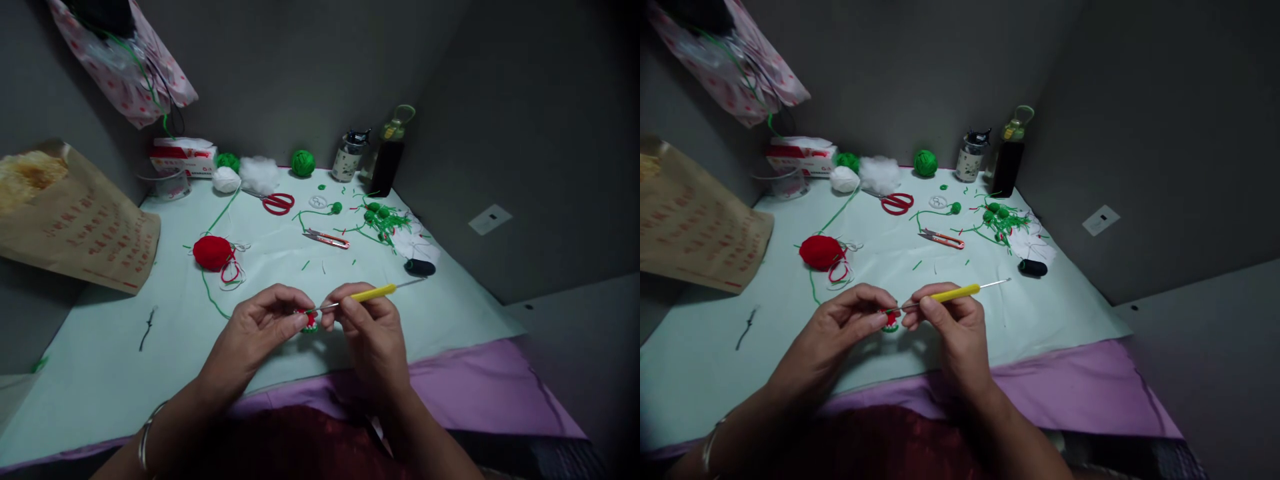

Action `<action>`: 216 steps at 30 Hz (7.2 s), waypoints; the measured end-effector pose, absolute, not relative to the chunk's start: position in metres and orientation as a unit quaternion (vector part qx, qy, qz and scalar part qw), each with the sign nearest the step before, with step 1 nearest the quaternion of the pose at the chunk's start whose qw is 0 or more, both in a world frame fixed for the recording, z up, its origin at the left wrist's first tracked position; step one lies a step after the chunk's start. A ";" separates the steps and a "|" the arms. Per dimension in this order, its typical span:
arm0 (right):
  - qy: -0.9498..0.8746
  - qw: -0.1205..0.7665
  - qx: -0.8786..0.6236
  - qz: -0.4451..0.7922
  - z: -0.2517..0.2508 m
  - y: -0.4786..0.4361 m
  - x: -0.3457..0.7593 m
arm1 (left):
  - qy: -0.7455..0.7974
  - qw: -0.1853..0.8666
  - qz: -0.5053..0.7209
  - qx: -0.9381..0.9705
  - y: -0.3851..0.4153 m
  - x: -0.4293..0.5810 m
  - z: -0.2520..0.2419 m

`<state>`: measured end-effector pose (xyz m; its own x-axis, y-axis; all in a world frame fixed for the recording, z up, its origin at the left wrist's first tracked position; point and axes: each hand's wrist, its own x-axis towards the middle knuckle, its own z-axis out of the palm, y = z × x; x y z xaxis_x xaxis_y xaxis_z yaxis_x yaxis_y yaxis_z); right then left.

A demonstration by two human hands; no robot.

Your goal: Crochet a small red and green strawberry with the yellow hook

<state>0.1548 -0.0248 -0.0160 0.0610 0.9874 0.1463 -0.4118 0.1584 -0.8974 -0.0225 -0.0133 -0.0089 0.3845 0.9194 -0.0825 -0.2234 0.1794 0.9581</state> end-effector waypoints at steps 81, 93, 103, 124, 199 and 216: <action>-0.331 0.523 -0.336 0.710 -0.016 -0.015 0.160 | 0.309 0.718 0.313 0.539 -0.012 -0.023 -0.008; -0.329 0.520 -0.362 0.701 -0.014 -0.014 0.161 | 0.373 0.702 0.290 0.533 -0.013 -0.023 0.003; -0.348 0.510 -0.344 0.707 -0.016 -0.015 0.162 | 0.374 0.690 0.256 0.564 -0.012 -0.025 0.007; -0.344 0.554 -0.362 0.666 -0.014 -0.013 0.160 | 0.421 0.577 0.327 0.619 -0.015 -0.017 0.009; -0.685 0.585 -0.378 0.214 -0.014 -0.030 0.151 | 0.352 0.738 0.484 0.312 -0.007 -0.008 -0.002; -0.637 0.603 -0.363 0.314 -0.017 -0.022 0.152 | 0.353 0.740 0.488 0.299 -0.011 -0.010 -0.002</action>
<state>0.1518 -0.0223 -0.0165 -0.0079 0.8415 0.5401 0.0833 0.5388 -0.8383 -0.0096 -0.0113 -0.0018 0.2749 0.9336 -0.2299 -0.5116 0.3444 0.7872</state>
